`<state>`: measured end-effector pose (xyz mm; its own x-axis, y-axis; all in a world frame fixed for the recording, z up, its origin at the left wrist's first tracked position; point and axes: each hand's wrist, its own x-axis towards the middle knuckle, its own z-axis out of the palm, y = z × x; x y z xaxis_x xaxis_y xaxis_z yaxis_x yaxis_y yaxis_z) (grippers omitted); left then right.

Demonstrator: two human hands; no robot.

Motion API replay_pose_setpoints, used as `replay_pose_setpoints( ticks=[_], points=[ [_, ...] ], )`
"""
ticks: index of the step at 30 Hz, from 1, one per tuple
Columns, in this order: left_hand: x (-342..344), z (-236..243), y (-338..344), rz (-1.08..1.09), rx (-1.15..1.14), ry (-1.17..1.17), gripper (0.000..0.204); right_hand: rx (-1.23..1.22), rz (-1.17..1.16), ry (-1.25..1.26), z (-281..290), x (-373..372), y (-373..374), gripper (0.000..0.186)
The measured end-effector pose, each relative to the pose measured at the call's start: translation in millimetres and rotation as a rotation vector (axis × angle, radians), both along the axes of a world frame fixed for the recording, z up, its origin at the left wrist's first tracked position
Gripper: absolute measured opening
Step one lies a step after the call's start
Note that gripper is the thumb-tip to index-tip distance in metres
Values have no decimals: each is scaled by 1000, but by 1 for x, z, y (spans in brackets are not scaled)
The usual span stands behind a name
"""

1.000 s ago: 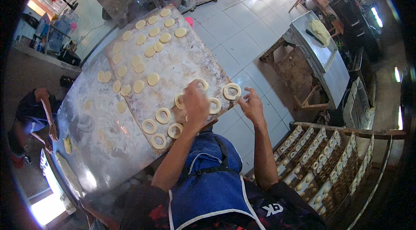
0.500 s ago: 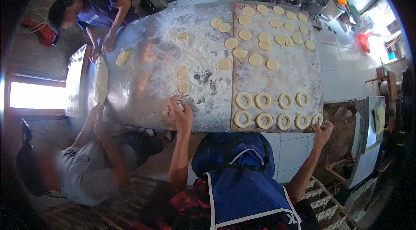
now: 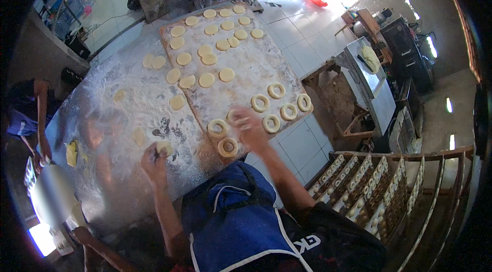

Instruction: The person shapes small round dough pieces into ring shapes by hand and places them on a floured metal table. Another person rolls out dough nearby. The camera wearer repeatedly picks up dough, forms rings, and arranges them in rows.

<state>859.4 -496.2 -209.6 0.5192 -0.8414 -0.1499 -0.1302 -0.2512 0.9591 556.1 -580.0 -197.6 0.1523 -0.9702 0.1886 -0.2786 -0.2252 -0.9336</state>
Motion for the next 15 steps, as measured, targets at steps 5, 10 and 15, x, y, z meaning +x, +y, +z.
replay_pose_setpoints(
  ticks=[5,10,15],
  points=[
    [-14,13,6,-67,-93,455,24,306,398,7,8,131,18,47],
    [-9,29,15,-32,-132,601,25,497,381,-135,24,160,19,43],
    [5,34,22,-157,-67,219,27,296,419,27,37,170,26,56]
  ],
)
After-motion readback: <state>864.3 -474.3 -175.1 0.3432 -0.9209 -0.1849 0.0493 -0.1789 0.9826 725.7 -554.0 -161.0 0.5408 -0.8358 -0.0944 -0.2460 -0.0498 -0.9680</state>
